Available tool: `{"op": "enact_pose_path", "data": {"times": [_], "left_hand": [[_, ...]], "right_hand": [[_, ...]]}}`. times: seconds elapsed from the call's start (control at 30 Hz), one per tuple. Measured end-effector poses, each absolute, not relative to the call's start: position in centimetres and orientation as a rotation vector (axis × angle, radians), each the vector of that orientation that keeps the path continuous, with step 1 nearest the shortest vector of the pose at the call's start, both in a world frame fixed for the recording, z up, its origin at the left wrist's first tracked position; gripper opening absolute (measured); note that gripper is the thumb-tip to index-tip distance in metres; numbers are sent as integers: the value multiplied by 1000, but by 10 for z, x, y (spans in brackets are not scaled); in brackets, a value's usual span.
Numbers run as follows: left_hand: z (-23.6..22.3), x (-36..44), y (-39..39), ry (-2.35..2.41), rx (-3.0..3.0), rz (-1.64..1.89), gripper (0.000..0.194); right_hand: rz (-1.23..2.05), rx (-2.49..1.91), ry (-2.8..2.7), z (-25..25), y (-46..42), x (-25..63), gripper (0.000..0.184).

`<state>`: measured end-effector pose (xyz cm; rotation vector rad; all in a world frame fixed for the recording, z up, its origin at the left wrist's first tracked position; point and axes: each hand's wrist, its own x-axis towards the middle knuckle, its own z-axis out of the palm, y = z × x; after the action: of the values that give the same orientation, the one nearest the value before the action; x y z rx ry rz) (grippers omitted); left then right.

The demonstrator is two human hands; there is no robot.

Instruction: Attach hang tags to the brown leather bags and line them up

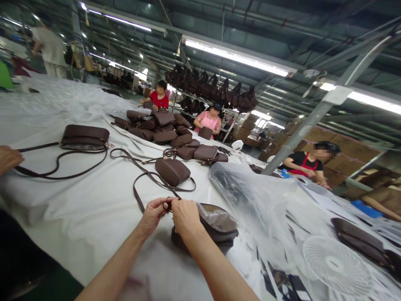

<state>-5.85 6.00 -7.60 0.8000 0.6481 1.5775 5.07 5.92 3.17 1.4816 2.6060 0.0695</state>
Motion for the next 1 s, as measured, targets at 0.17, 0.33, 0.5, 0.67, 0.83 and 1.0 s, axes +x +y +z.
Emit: {"op": "enact_pose_path", "data": {"times": [0.17, 0.33, 0.5, 0.67, 0.83, 1.0], "left_hand": [[-47, -80, 53, 956, 1285, 1515, 14], [-50, -147, 21, 1185, 1655, 1236, 9], [-77, -179, -19, 1185, 1520, 816, 4], [-88, -121, -8, 1085, 1212, 938, 26], [-82, -68, 51, 812, 383, 1063, 34], [-15, -64, 97, 659, 435, 1320, 36]], "right_hand": [[-16, 1408, 2784, 32, 66, 69, 14], [-101, 1321, 3104, 30, 63, 118, 34], [-74, 1325, 3041, 33, 56, 139, 52], [-343, 1385, 3027, 46, 50, 152, 84], [-324, 1463, 2981, 47, 35, 170, 77], [-323, 1528, 3041, 46, 19, 186, 70]]}}
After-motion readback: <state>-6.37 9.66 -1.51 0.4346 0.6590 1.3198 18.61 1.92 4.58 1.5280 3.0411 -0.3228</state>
